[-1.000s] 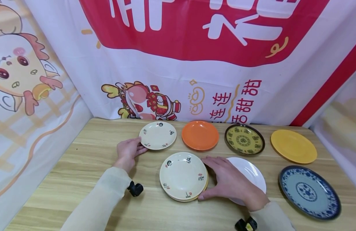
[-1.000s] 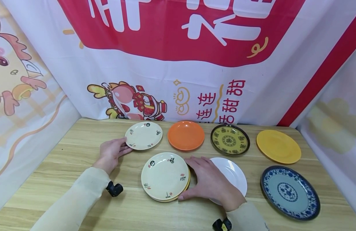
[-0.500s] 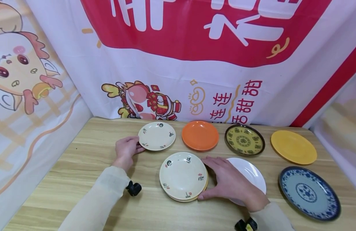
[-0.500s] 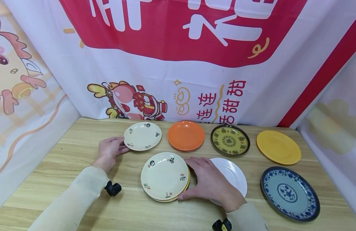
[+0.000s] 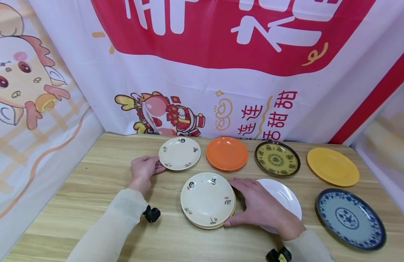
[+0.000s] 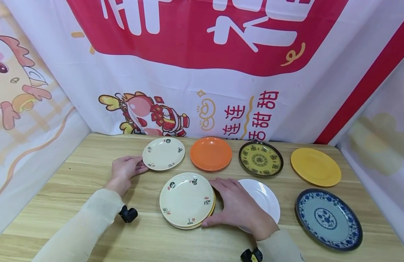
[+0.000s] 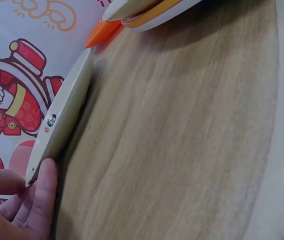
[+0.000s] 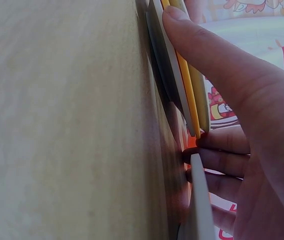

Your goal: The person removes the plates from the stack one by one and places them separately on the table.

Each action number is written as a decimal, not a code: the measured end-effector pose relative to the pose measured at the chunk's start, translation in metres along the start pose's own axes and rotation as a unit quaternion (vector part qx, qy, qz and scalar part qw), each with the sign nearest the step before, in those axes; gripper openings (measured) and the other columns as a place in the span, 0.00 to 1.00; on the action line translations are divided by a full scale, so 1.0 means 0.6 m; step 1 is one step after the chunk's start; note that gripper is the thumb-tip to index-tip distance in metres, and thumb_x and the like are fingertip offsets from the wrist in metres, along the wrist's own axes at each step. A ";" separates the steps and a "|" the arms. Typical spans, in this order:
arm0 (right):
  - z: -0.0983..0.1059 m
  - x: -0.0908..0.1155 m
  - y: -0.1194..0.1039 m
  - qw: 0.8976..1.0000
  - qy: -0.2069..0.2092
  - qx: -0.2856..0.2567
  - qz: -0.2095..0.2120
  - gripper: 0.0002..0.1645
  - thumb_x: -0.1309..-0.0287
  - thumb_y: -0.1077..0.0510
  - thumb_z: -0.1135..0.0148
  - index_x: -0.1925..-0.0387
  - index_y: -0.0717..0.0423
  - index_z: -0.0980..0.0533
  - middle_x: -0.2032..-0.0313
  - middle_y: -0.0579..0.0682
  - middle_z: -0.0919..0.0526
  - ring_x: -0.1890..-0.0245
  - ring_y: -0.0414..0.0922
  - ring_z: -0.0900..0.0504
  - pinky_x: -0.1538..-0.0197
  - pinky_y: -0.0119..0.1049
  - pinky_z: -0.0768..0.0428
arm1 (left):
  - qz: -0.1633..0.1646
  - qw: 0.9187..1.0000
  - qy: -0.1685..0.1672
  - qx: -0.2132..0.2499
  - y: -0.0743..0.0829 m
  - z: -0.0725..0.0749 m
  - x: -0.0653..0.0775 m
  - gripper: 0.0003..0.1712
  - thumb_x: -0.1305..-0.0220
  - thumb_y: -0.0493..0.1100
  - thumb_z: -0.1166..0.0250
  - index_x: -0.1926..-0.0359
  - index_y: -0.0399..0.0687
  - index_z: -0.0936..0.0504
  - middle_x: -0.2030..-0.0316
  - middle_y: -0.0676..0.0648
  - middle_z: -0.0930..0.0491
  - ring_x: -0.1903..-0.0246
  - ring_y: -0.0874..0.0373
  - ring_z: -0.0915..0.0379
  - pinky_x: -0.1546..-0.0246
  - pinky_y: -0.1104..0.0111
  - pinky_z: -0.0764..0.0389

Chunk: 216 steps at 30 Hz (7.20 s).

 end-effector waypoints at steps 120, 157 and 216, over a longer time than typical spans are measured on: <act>-0.002 -0.001 0.003 1.000 -0.004 0.016 0.001 0.75 0.74 0.12 0.22 0.23 0.41 0.28 0.25 0.45 0.25 0.23 0.52 0.30 0.18 0.60 0.31 | -0.070 0.967 -0.222 -0.104 -0.063 -0.002 0.144 0.20 0.31 0.36 0.30 0.42 0.28 0.18 0.58 0.42 0.09 0.66 0.57 0.12 0.61 0.67 0.08; -0.003 -0.001 0.005 1.000 -0.003 0.013 0.003 0.74 0.74 0.10 0.23 0.24 0.39 0.27 0.26 0.44 0.24 0.23 0.51 0.29 0.19 0.60 0.30 | -0.055 0.967 -0.238 -0.076 -0.060 0.009 0.143 0.23 0.30 0.35 0.31 0.39 0.25 0.21 0.57 0.44 0.08 0.65 0.59 0.12 0.59 0.70 0.08; -0.004 -0.001 0.008 1.000 -0.003 0.003 -0.016 0.74 0.76 0.11 0.22 0.25 0.37 0.27 0.26 0.42 0.24 0.23 0.49 0.29 0.19 0.59 0.30 | -0.036 0.983 -0.166 -0.068 -0.085 0.173 0.092 0.30 0.26 0.40 0.30 0.32 0.26 0.28 0.56 0.58 0.12 0.59 0.64 0.14 0.52 0.70 0.09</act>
Point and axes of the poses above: each hand's wrist, its own x-axis away from the middle knuckle, its own z-axis out of the back of the hand, y = z × x, the point moved 2 cm from there along -x, towards the middle knuckle
